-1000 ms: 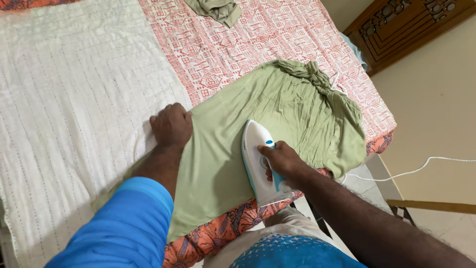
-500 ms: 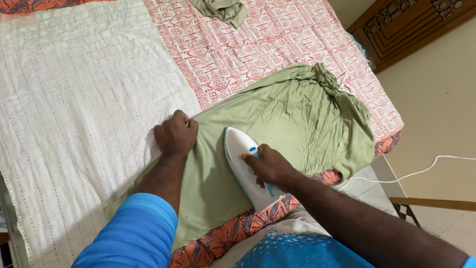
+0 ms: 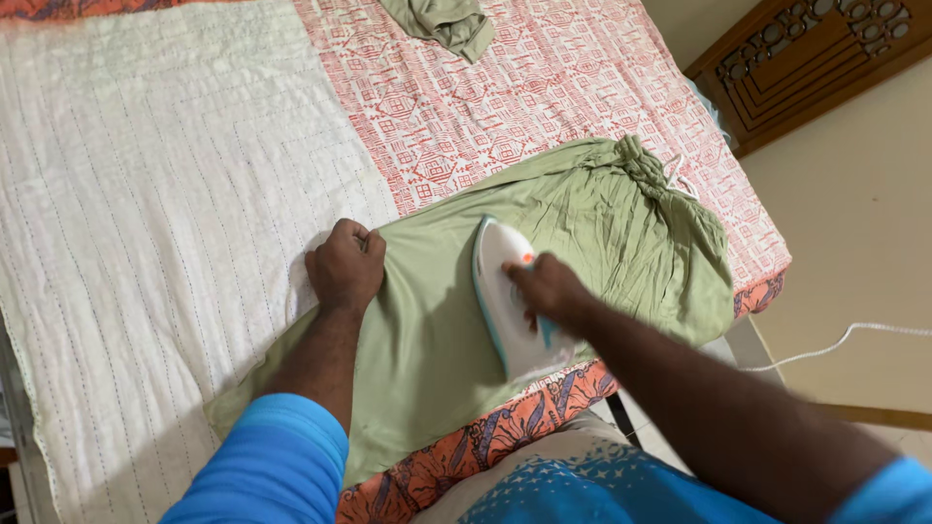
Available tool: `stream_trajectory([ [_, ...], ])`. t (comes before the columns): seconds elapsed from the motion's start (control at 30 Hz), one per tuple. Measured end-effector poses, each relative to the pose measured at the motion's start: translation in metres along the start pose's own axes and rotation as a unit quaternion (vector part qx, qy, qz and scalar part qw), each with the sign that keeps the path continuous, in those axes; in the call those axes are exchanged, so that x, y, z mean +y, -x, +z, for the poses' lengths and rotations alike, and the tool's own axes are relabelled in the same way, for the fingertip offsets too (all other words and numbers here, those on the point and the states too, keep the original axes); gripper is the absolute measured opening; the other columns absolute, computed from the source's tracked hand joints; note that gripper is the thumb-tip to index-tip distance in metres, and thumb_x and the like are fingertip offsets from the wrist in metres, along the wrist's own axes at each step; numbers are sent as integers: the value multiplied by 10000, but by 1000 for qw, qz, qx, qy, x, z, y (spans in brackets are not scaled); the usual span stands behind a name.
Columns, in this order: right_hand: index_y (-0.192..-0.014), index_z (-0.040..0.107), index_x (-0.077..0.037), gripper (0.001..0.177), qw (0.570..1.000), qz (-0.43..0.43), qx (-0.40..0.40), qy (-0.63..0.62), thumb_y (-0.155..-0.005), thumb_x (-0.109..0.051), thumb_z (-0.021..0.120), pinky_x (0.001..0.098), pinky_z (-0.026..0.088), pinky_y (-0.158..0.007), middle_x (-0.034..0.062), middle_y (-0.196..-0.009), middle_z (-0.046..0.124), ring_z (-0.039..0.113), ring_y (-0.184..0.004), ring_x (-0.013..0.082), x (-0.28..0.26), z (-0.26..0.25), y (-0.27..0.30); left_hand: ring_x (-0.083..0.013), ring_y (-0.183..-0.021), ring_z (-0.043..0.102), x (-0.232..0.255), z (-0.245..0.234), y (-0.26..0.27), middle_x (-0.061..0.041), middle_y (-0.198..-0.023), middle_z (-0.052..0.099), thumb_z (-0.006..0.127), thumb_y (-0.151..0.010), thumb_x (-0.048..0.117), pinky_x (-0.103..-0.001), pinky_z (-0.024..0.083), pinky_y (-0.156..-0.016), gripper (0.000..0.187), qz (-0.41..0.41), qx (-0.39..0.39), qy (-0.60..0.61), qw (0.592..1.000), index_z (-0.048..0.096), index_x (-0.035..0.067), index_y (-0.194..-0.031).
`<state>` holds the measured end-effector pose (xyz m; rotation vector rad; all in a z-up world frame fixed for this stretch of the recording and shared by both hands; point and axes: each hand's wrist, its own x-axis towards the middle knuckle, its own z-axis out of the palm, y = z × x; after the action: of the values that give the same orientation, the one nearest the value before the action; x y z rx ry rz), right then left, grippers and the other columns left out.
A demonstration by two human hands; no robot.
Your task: The person irons a pair of light green drawstring pants on a table covered with a patterned cloth. They use a white and teal electric iron to smooth the fabric, frequently adjusting the garment with their hands to flatten wrinkles and reposition the legs for even coverage.
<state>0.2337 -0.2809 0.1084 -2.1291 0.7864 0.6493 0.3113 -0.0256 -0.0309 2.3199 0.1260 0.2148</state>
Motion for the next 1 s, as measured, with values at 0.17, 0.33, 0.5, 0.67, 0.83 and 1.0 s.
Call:
stream_trajectory([
  [0.17,-1051,525,116,566,999,-28,29,-9,-993,-443,599,421,564,-507,195,-770,664,635,-540,243,2,-19,-21,-326,-678,681,-3,-1,5,-58,-703,720,714,-909,282,-483,448,-795,172,48,25,-8,999,641,132,-869],
  [0.33,-799,641,135,595,998,-31,39,34,-996,-426,610,444,541,-488,208,-658,653,629,-482,295,25,-41,-35,-344,-653,665,-11,12,12,-66,-679,691,720,-937,260,-491,460,-748,176,73,81,-16,994,605,141,-876],
  [0.5,-795,638,92,584,997,-18,59,38,-999,-453,594,424,541,-506,172,-630,649,629,-486,265,23,-61,-48,-333,-603,653,2,4,12,-35,-638,674,717,-914,240,-503,440,-712,162,103,118,-26,987,594,151,-857],
  [0.67,-989,574,94,531,998,4,67,-1,-985,-436,609,446,538,-504,182,-711,644,625,-514,252,49,-56,-23,-390,-1071,630,38,10,33,-179,-1170,659,675,-892,235,-530,447,-943,266,46,176,-139,973,660,129,-1136],
  [0.83,-1101,529,106,574,997,13,77,14,-999,-455,595,430,557,-519,180,-705,664,644,-510,257,43,-60,-18,-366,-1506,287,123,38,109,-192,-1633,340,643,-853,358,-577,244,-1197,708,315,-92,-91,940,486,88,-1489],
  [1.0,-1038,594,181,624,998,10,58,-30,-1002,-441,616,444,549,-502,211,-715,663,649,-520,267,64,-55,-16,-344,-1528,253,101,21,113,-157,-1646,306,544,-957,474,-573,185,-1213,734,259,-138,-182,938,379,97,-1564],
])
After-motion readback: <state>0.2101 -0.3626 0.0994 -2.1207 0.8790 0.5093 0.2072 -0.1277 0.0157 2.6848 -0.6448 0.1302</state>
